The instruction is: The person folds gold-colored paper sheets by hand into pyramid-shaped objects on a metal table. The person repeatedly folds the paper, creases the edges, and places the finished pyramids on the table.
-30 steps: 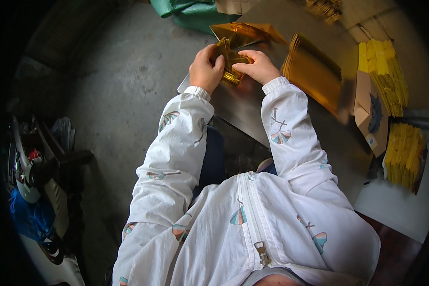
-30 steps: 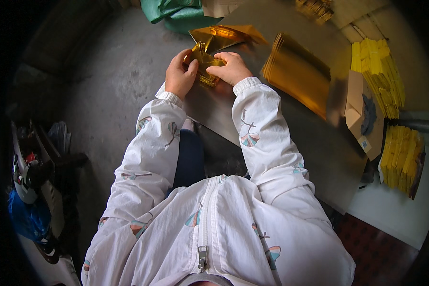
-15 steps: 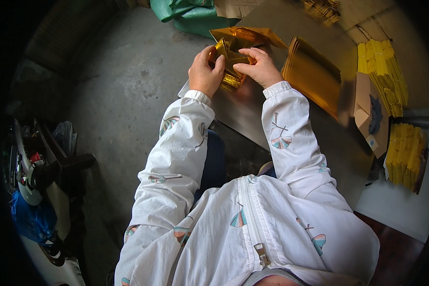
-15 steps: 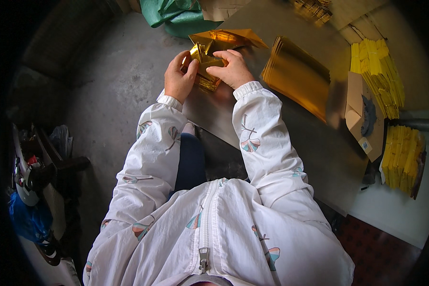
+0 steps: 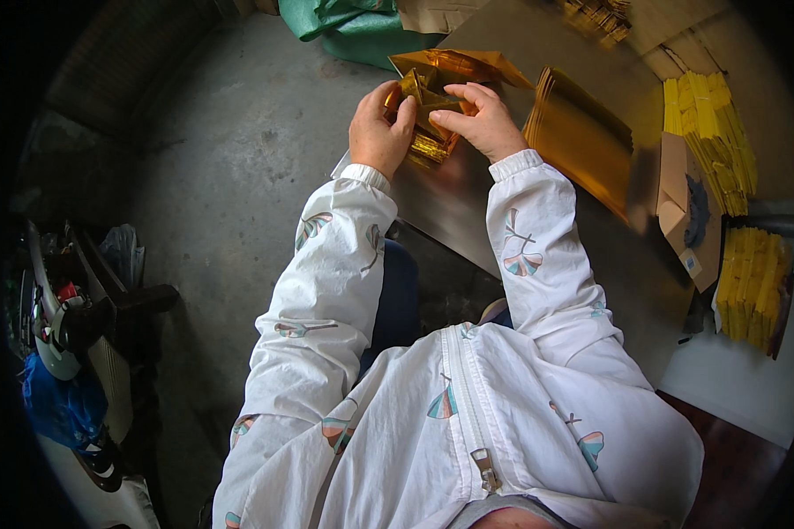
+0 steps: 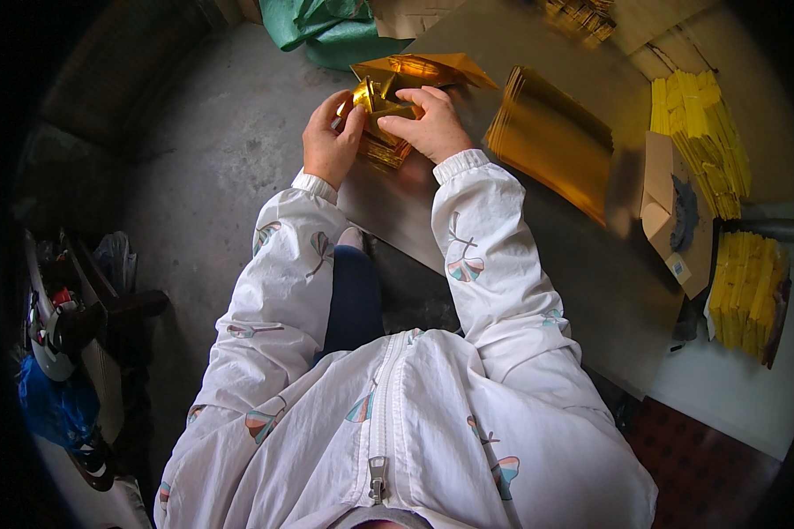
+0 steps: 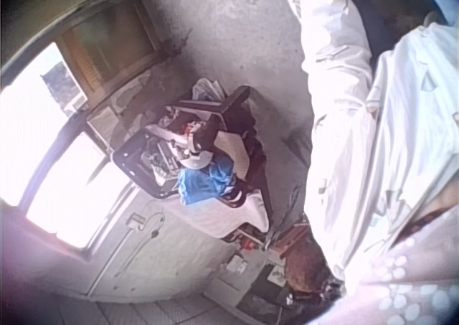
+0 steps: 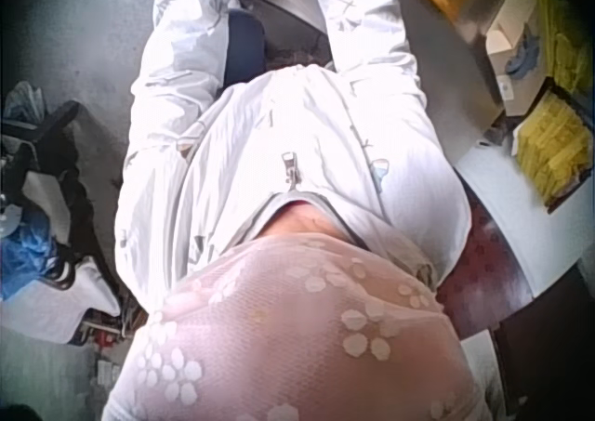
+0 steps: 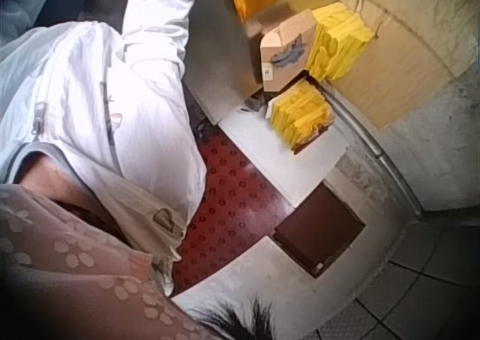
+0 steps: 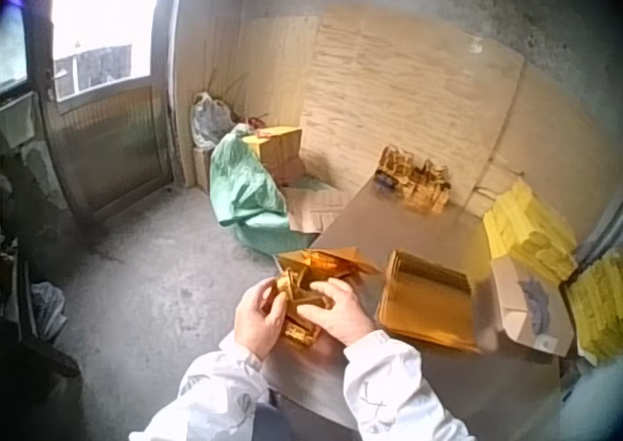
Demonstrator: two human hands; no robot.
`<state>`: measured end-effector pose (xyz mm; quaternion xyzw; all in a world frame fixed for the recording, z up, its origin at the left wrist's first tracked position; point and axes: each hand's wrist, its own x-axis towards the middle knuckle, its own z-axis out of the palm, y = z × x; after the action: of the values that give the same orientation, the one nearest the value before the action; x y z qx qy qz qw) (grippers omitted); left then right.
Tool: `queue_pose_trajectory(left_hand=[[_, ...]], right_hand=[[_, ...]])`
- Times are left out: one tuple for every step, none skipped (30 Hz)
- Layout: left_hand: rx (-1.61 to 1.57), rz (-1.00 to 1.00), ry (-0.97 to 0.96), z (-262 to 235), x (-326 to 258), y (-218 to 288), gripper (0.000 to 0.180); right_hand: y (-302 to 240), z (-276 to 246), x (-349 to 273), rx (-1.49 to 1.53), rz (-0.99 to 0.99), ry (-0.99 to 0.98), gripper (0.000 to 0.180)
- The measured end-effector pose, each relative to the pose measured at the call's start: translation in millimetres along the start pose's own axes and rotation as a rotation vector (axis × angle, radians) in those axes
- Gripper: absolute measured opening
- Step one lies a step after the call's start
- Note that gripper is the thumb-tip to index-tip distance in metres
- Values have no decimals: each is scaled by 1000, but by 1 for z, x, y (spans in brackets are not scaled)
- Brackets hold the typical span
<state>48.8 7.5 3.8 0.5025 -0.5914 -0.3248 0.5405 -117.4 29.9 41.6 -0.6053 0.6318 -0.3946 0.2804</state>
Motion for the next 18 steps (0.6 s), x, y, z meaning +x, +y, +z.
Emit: queue_pose_trajectory(left_hand=[[-9, -2, 0, 0, 0, 0, 35], [-10, 1, 5, 0, 0, 0, 35], [-14, 0, 10, 0, 0, -1, 35], [-25, 6, 16, 0, 0, -1, 35], [-18, -6, 18, 0, 0, -2, 35], [-19, -9, 22, 0, 0, -2, 35], [-24, -1, 30, 0, 1, -3, 34], [-19, -14, 31, 0, 2, -4, 35], [-21, -16, 36, -2, 3, -4, 35], [-20, -26, 36, -3, 6, -5, 35], [-63, -49, 20, -5, 7, -6, 36], [-79, -68, 15, -7, 7, -7, 35], [-91, -94, 9, -9, 8, -8, 35], [-78, -83, -3, -11, 9, -8, 35], [-81, -77, 1, -12, 10, -9, 35], [-84, -71, 4, -13, 11, -10, 36], [-80, -82, 3, -13, 11, -10, 36], [-66, -76, 20, -14, 10, -11, 35]], right_hand=[[0, 0, 0, 11, -11, -2, 56], [0, 1, 1, -3, -18, 4, 55], [-1, 1, 2, -9, -27, 7, 55], [-1, 2, 2, -7, -27, 24, 55], [-1, 1, 3, 12, -18, 34, 54], [-1, 2, 3, 38, -3, 59, 54], [-1, 1, 4, 63, 12, 86, 53], [0, -4, 7, 73, -17, 115, 52], [1, -10, 11, 80, -48, 145, 51], [4, -18, 15, 102, -92, 173, 51], [6, -28, 19, -2, -73, 231, 49], [10, -37, 22, -89, -65, 284, 48], [13, -47, 25, -164, -70, 342, 47], [17, -49, 28, -286, -39, 424, 44], [20, -52, 31, -360, -59, 397, 44], [23, -56, 33, -434, -78, 369, 43], [26, -58, 36, -509, -94, 338, 43], [28, -62, 39, -531, -31, 203, 49]])
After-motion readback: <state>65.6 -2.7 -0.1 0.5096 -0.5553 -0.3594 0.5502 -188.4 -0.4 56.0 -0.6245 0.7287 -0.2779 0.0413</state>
